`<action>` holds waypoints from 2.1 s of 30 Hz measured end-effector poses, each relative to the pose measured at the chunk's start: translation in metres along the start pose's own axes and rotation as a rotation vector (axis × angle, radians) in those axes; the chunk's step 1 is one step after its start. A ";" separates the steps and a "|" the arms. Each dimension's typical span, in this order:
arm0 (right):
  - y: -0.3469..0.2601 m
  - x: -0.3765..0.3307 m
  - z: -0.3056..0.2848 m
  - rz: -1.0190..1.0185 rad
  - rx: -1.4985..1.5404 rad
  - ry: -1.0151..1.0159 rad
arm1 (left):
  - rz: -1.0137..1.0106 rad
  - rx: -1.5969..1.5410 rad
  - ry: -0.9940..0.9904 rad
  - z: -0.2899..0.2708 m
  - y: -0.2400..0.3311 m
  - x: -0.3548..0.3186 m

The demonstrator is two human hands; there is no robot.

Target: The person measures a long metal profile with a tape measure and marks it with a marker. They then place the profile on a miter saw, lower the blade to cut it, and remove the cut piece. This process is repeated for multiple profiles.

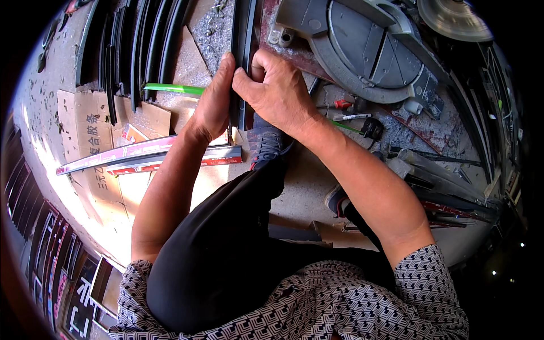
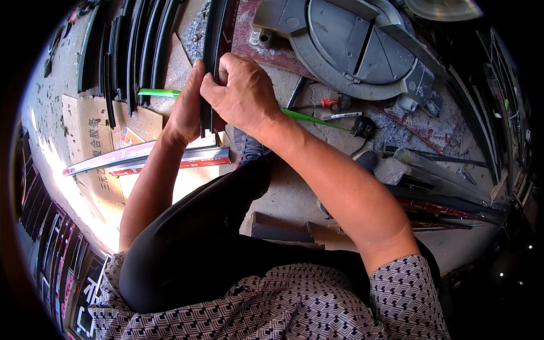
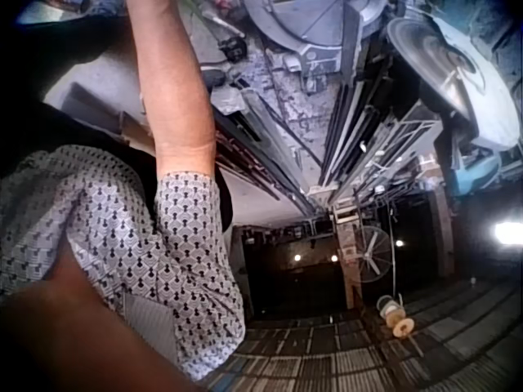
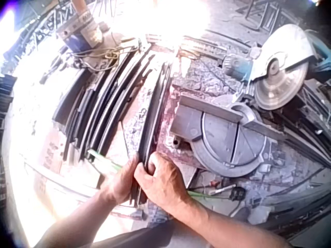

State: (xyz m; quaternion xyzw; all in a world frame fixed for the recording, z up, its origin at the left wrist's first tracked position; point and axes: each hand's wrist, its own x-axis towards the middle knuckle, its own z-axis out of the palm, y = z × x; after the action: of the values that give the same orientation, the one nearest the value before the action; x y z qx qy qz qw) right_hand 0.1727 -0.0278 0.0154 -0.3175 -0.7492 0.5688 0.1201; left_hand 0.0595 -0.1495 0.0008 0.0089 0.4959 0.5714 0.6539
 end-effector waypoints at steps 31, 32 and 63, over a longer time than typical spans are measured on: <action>0.010 -0.009 0.004 0.002 0.071 0.012 | 0.017 0.328 0.286 0.020 0.001 0.001; 0.010 -0.009 0.003 0.014 0.082 0.002 | 0.022 0.341 0.283 0.020 0.001 0.001; 0.014 -0.015 -0.022 0.133 0.222 -0.163 | 0.021 0.486 0.218 0.018 0.011 0.015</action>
State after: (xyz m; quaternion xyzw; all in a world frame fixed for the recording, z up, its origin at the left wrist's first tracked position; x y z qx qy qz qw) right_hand 0.2007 -0.0176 0.0122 -0.3039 -0.6661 0.6789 0.0553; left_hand 0.0615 -0.1247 0.0068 0.1092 0.6859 0.4398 0.5694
